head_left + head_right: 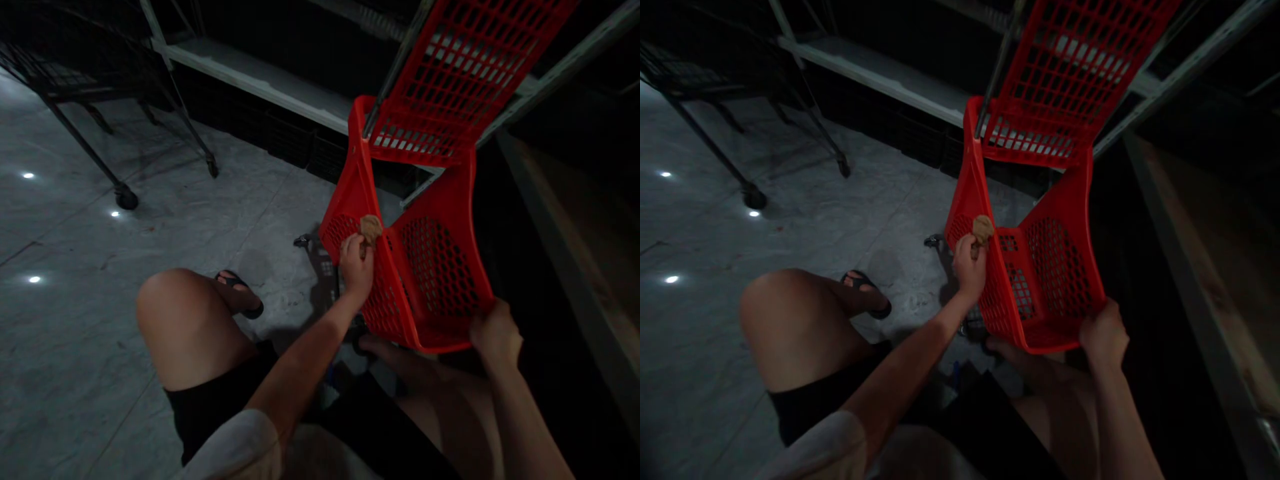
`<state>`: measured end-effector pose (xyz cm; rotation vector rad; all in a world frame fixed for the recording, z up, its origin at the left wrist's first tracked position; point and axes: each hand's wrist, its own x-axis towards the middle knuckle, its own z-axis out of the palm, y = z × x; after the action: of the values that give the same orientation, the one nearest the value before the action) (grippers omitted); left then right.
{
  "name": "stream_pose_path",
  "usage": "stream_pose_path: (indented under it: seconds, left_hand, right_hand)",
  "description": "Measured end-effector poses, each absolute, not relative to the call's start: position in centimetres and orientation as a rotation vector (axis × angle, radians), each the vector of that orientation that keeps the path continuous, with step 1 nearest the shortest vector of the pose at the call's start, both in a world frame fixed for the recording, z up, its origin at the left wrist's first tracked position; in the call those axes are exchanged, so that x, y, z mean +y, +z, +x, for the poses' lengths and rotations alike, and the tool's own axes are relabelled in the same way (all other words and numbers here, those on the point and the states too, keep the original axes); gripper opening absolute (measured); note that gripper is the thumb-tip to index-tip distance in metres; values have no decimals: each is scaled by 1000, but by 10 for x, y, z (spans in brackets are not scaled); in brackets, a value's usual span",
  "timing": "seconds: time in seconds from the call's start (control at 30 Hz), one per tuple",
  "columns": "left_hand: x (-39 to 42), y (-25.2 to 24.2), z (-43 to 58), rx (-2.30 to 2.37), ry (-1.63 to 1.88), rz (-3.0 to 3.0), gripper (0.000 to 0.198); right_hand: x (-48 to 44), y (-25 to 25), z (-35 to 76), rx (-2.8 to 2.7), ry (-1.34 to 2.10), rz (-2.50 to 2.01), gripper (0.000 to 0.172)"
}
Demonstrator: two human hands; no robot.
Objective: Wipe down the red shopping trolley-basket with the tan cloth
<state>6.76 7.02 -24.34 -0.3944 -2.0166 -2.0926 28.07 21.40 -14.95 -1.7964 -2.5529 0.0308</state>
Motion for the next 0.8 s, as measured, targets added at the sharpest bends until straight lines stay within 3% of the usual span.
stream_pose_path:
  seconds: [0.17,0.3,0.43,0.57,0.67,0.8]
  left_hand:
    - [41,-272,149,-2012,-2065,-599,16]
    - [44,-267,105,-2072,-2140,-534,16]
    - [64,-241,10,-1972,-2157,-413,45]
    - [74,-219,-42,-1926,-2102,-656,73]
    - [63,-222,-22,-2005,-2038,-805,74]
    - [37,-245,44,-2087,-2001,-895,69]
  right_hand:
    - [224,-157,286,-2548,-5,-1789,61]
    - [221,-160,281,-2533,24,-1764,67]
    - [204,-159,251,-2548,-79,-1447,81]
    - [165,-153,187,-2751,210,-854,74]
    - [129,-148,142,-2791,553,-657,71]
    - [107,-144,118,-2778,896,-719,70]
